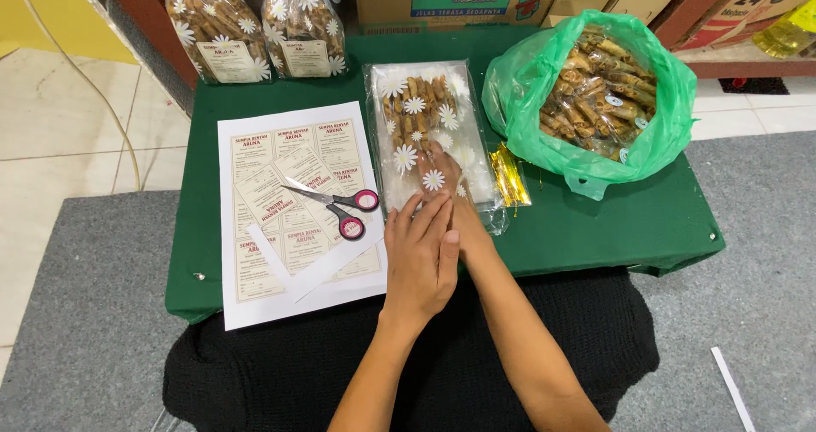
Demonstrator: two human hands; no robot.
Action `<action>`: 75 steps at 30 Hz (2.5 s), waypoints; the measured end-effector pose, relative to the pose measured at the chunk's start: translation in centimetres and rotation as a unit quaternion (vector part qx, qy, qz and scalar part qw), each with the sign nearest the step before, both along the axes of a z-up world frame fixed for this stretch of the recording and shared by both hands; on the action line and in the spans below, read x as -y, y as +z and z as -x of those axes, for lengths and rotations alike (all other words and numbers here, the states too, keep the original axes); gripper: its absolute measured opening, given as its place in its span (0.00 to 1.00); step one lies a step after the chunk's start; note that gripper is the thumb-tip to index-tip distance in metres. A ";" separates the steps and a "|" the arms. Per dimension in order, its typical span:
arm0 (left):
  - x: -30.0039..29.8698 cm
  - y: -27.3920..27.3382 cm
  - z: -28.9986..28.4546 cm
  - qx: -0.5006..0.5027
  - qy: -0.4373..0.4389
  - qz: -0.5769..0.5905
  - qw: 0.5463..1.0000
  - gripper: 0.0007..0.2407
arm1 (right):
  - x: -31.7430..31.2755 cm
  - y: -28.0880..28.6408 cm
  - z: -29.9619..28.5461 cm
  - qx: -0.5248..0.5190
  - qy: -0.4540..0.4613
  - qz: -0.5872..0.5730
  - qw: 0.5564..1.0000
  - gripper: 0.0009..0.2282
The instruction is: Arranging individually wrapped snacks into a plastic tray and applying small labels to them
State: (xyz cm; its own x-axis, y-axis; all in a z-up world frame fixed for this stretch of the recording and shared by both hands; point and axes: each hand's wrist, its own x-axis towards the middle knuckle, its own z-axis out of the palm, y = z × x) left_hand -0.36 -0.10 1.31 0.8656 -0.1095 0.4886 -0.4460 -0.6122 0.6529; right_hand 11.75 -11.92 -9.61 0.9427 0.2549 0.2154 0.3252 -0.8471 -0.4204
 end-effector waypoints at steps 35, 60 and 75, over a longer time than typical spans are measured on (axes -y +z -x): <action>0.1 -0.1 -0.1 0.003 0.000 0.005 1.000 0.21 | -1.4 2.6 3.3 0.054 -0.045 -0.046 0.996 0.23; 1.2 1.5 -0.8 0.024 -0.011 0.034 0.999 0.18 | 4.9 11.7 10.0 -0.097 0.084 -0.150 0.980 0.09; 16.7 0.1 -10.6 -0.026 -0.185 0.090 0.978 0.14 | 21.3 12.3 3.3 0.094 -0.255 -0.073 0.960 0.05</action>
